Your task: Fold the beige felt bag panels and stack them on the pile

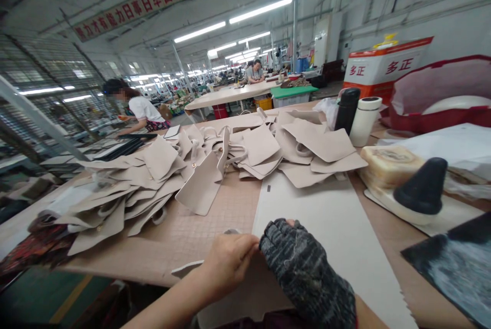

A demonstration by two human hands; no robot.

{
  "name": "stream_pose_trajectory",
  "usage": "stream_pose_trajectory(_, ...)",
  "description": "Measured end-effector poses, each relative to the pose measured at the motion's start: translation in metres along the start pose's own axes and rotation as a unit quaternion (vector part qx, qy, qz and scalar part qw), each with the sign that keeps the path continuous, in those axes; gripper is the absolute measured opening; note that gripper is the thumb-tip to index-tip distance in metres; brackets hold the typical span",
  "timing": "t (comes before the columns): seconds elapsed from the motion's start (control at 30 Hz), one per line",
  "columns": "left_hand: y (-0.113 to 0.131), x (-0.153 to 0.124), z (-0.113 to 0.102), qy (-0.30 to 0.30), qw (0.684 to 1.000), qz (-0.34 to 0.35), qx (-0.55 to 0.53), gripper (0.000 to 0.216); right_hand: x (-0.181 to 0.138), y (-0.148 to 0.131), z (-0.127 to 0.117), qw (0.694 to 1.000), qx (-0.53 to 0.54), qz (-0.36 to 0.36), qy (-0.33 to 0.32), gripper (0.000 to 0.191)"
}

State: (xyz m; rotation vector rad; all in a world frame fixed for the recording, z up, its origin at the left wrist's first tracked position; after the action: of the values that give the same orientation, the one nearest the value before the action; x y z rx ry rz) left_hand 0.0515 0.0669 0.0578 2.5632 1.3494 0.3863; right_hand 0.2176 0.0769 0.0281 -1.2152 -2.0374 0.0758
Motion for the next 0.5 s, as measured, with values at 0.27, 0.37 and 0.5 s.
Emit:
stream_pose_trajectory(0.27, -0.031, -0.024, -0.001, -0.051, 0.996, -0.073, -0.030, 0.026, 0.009, 0.019, -0.018, 0.998, 0.024, -0.039, -0.046, 0.029)
stream_pose_trajectory(0.37, -0.025, -0.020, -0.004, -0.043, 0.997, -0.055, 0.011, 0.026, 0.003, 0.007, -0.009, 0.991, -0.057, -0.121, -0.026, 0.028)
stream_pose_trajectory(0.5, -0.004, -0.011, -0.008, -0.051, 0.998, -0.011, 0.046, 0.024, -0.010, -0.011, 0.010, 0.989, -0.070, -0.116, -0.054, 0.025)
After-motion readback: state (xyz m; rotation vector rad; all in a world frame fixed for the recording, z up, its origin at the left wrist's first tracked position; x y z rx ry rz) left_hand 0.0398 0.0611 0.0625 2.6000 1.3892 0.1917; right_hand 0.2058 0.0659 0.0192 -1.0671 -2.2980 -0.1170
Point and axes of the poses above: each hand's wrist, its own x-axis towards the middle knuckle, its own z-axis out of the palm, y = z × x, the point moved 3 cm from there along x, towards the middle knuckle, and after that the axes turned 1 degree about z, right-handed, at the moved point
